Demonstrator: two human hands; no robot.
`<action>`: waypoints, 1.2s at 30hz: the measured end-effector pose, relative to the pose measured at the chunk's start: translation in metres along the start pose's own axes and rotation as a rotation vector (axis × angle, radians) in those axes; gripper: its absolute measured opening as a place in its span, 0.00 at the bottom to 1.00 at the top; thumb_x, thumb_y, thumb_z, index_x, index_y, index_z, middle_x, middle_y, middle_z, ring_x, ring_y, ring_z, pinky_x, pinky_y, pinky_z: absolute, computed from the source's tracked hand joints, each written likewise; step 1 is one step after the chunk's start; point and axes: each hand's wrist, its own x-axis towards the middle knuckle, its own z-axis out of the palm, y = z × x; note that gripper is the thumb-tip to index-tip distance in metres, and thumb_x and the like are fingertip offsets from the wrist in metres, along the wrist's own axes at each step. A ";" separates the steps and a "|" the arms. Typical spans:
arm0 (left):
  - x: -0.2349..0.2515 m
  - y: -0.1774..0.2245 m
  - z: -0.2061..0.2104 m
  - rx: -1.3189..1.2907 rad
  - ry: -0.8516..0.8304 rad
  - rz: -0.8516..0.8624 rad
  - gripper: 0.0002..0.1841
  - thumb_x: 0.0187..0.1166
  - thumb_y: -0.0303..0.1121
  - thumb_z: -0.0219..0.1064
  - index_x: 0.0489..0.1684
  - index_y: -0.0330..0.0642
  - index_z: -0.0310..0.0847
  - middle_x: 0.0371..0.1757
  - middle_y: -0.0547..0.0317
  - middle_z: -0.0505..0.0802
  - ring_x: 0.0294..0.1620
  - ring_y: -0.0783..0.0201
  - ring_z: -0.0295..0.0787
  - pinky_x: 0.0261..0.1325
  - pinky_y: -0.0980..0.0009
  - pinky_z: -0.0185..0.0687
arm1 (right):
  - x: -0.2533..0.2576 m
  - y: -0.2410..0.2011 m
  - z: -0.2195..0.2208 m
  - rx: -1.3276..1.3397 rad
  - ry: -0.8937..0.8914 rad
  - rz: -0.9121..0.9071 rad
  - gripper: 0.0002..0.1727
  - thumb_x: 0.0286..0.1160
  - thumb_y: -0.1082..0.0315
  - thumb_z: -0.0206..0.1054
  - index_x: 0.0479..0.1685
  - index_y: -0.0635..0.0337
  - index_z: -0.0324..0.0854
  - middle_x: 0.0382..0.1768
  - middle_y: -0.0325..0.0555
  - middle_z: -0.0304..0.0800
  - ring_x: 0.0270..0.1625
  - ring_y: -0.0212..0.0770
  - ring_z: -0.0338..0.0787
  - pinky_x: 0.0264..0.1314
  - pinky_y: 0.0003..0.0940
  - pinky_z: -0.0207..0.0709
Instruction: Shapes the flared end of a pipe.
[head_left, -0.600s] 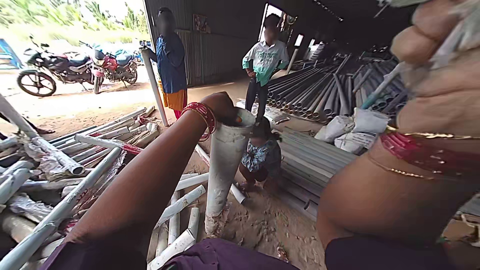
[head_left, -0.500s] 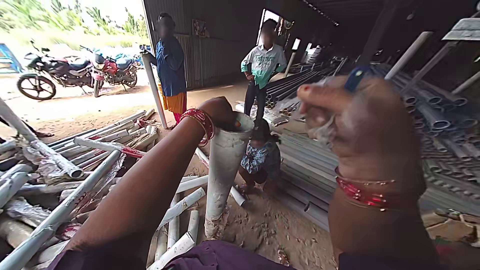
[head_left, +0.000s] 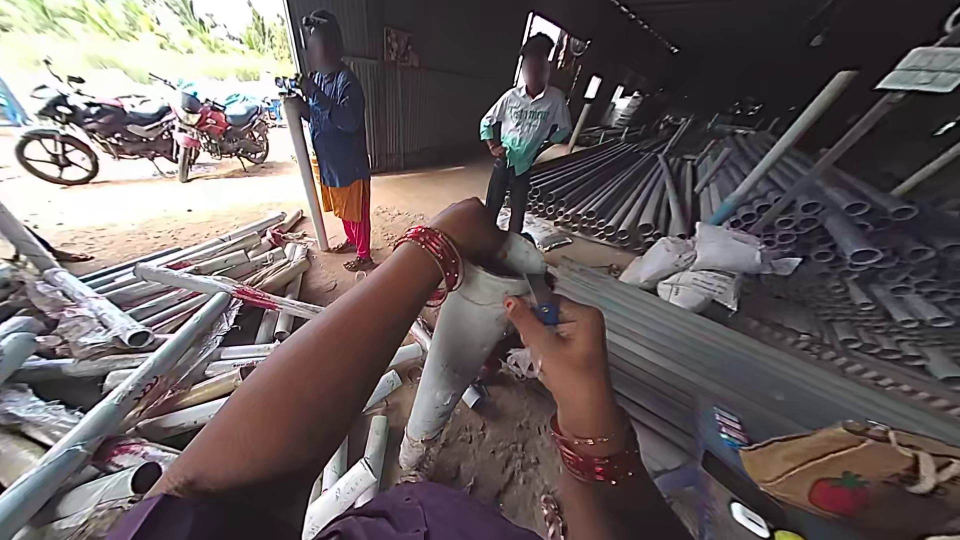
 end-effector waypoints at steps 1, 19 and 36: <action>0.000 0.002 0.001 0.010 -0.004 -0.003 0.12 0.78 0.38 0.73 0.36 0.34 0.89 0.40 0.44 0.90 0.44 0.49 0.86 0.50 0.42 0.78 | -0.001 0.002 0.001 0.158 0.002 0.044 0.11 0.73 0.73 0.68 0.21 0.52 0.81 0.14 0.25 0.75 0.15 0.16 0.70 0.19 0.13 0.64; 0.011 -0.001 -0.001 0.012 0.021 0.000 0.12 0.76 0.38 0.74 0.32 0.35 0.89 0.37 0.47 0.90 0.42 0.51 0.86 0.49 0.44 0.78 | 0.067 -0.076 -0.104 0.379 0.127 -0.084 0.11 0.82 0.68 0.62 0.31 0.42 0.80 0.22 0.23 0.83 0.14 0.19 0.73 0.13 0.12 0.68; 0.022 0.017 0.020 -0.418 -0.027 0.003 0.09 0.73 0.23 0.70 0.48 0.36 0.89 0.45 0.51 0.91 0.46 0.61 0.87 0.53 0.58 0.81 | 0.020 0.032 -0.026 -0.394 0.075 -0.646 0.11 0.70 0.70 0.73 0.46 0.67 0.89 0.35 0.54 0.94 0.38 0.36 0.93 0.45 0.22 0.83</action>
